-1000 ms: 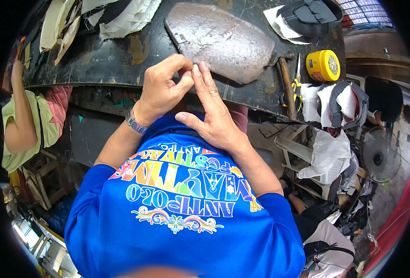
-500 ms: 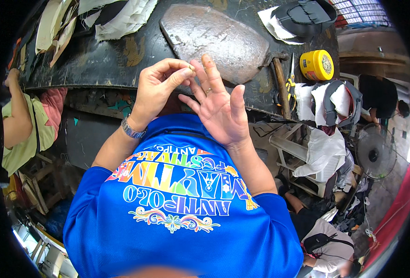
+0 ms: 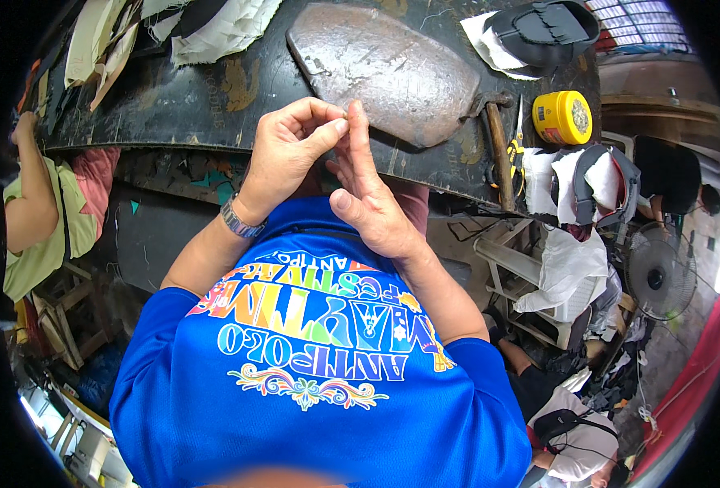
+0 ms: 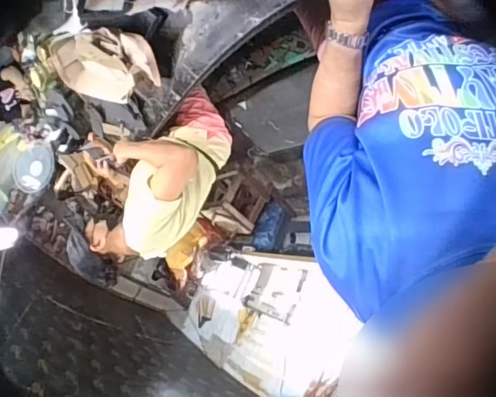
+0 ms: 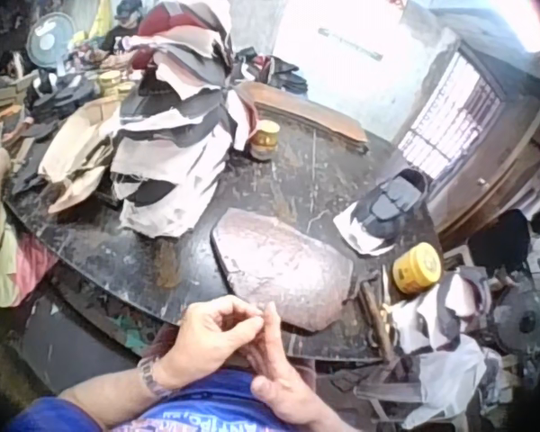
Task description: The person inserts a white cloth into a black shoe and presses it into place. They then use yellow-handled scissors to trim excess material around the shoe's opening, repeatedly adjusting the shoe and cutting along the edge.
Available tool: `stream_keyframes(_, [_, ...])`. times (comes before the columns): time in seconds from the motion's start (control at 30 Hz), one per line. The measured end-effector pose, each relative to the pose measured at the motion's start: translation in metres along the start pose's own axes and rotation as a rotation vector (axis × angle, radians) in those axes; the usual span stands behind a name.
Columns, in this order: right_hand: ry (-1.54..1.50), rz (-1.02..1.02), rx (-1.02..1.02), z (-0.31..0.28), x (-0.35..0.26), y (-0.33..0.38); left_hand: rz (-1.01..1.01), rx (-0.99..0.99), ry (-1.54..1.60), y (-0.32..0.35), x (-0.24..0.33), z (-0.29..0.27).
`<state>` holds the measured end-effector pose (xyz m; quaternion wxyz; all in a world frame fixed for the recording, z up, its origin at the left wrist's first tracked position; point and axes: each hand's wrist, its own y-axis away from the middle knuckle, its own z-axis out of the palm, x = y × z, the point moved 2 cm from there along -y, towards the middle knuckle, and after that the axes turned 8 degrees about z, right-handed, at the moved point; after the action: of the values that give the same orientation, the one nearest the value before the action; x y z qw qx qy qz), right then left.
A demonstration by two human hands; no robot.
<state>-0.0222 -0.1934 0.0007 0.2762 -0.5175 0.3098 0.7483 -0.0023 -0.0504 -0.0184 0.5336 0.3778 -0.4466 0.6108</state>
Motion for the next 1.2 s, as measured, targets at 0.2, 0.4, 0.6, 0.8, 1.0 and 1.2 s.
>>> stream_keyframes(0.2, [-0.117, 0.07, 0.04, -0.001, 0.004, 0.001, 0.001, -0.034, -0.022, 0.0, -0.003, 0.007])
stream_keyframes(0.4, [-0.841, 0.025, -0.015, -0.012, 0.01, 0.002, -0.15, -0.254, 0.201, 0.002, 0.0, 0.009])
stream_keyframes(0.6, [-1.062, -0.084, 0.042, -0.041, -0.008, 0.007, -0.089, -0.141, 0.179, 0.018, 0.009, -0.017])
stream_keyframes(0.8, [-1.148, -0.04, 0.035, -0.044, -0.008, 0.012, 0.094, 0.173, 0.304, 0.025, 0.026, -0.105])
stream_keyframes(1.0, [-1.19, 0.025, -0.015, -0.041, -0.001, 0.003, 0.191, 0.446, -0.217, 0.053, 0.039, -0.15])
stream_keyframes(1.2, [-1.133, 0.057, -0.007, -0.037, 0.001, 0.003, 0.178, 0.413, -0.437, 0.064, 0.034, -0.157])
